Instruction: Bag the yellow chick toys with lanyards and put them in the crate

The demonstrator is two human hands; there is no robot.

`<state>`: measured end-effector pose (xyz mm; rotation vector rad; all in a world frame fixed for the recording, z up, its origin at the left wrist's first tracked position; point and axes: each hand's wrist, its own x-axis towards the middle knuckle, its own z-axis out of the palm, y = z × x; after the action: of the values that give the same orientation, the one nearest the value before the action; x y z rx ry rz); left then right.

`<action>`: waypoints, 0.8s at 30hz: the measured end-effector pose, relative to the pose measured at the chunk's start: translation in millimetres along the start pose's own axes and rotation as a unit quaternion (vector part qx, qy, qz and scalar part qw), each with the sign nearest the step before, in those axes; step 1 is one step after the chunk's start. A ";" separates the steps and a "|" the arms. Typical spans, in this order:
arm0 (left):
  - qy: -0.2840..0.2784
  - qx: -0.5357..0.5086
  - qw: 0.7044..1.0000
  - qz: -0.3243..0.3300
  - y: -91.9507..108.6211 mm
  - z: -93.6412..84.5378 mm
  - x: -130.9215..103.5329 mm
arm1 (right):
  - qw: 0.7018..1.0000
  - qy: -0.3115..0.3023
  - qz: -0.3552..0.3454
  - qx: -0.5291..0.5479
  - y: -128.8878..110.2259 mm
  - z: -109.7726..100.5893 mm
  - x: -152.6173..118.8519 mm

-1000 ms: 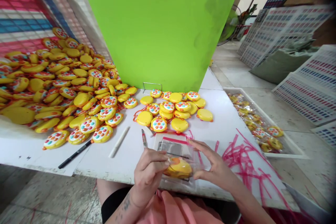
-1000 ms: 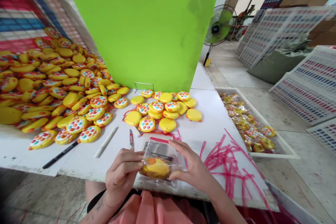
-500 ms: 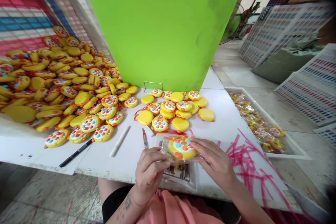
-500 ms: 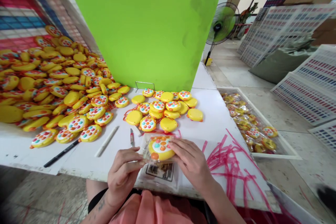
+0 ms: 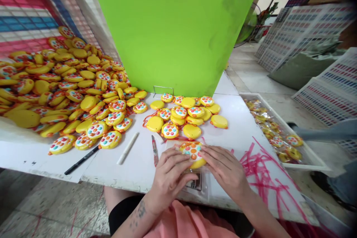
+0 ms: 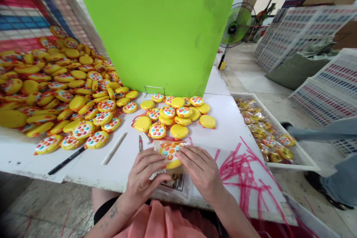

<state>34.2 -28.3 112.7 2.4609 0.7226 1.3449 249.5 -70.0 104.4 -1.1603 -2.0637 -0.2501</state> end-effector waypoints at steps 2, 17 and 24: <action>0.004 -0.029 0.999 -0.018 0.6 2.4 0.6 | 1.000 -0.003 -0.003 -0.004 -0.3 -0.5 -0.5; 0.009 -0.137 0.986 -0.096 1.0 4.5 1.3 | 1.000 0.000 -0.001 0.000 -1.8 -2.1 3.2; 0.015 -0.135 0.986 -0.093 0.6 5.0 2.7 | 1.000 0.001 0.000 0.021 -2.9 -0.6 4.3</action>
<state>39.8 -27.3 112.1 2.1129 0.7047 1.3172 246.2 -69.1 108.3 -1.1341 -2.0574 -0.2063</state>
